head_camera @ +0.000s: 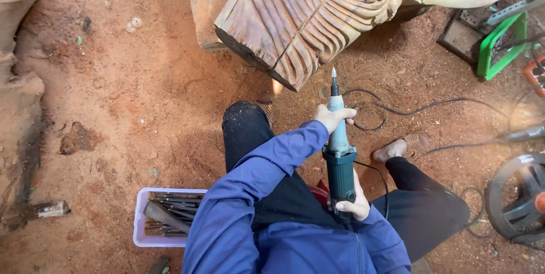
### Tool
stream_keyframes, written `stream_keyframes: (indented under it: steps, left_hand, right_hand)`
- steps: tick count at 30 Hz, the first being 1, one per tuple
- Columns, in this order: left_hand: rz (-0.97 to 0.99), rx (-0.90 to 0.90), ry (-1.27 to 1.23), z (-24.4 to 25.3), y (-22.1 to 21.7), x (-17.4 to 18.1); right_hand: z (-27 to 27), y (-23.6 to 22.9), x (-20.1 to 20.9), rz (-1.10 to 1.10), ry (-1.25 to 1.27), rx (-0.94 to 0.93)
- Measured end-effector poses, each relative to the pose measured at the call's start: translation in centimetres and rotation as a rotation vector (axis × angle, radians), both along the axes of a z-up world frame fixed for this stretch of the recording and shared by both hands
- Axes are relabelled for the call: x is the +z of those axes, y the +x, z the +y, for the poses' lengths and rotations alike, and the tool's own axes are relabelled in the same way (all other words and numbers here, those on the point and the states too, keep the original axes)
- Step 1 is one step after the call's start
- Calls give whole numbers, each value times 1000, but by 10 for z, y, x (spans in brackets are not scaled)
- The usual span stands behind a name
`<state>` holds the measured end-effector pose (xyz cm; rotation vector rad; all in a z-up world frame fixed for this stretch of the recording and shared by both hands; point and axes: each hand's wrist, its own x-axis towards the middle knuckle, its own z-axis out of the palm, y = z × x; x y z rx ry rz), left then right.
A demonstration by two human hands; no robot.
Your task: Using a rotary tool to sand and refine the details of a large wooden sculpture.
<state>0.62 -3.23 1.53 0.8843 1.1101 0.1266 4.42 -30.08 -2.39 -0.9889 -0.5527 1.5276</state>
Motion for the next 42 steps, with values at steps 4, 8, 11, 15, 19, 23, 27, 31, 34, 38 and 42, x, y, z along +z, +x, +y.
stream_keyframes:
  steps: [4, 8, 11, 15, 19, 23, 27, 31, 34, 38, 42]
  left_hand:
    - [125, -39, 92, 8, -6, -3]
    - [258, 24, 39, 11, -11, 4]
    - [126, 147, 70, 11, -10, 6]
    - [-247, 441, 104, 10, 4, -13]
    - [-242, 616, -89, 17, -1, 36]
    - [-431, 691, -31, 21, 5, 38]
    - [-525, 749, 19, 27, 4, 42]
    - [-516, 749, -38, 31, 1, 47]
    - [-446, 720, -121, 33, 1, 50]
    - [-476, 788, -152, 33, 10, 44]
    - [-457, 775, -167, 33, 14, 35]
  right_hand:
    - [16, -1, 1, 31, 63, 36]
    - [15, -2, 2, -27, 73, 38]
    - [16, 8, 33, -250, -98, 27]
    - [18, 50, 84, -883, -247, 190]
    - [44, 93, 147, -1200, -363, 391]
    - [72, 102, 201, -1352, -456, 555]
    - [90, 101, 224, -1392, -400, 585]
    - [99, 99, 231, -1379, -421, 605]
    - [100, 96, 235, -1395, -459, 601]
    - [101, 99, 236, -1452, -545, 603]
    - [102, 100, 238, -1460, -470, 607]
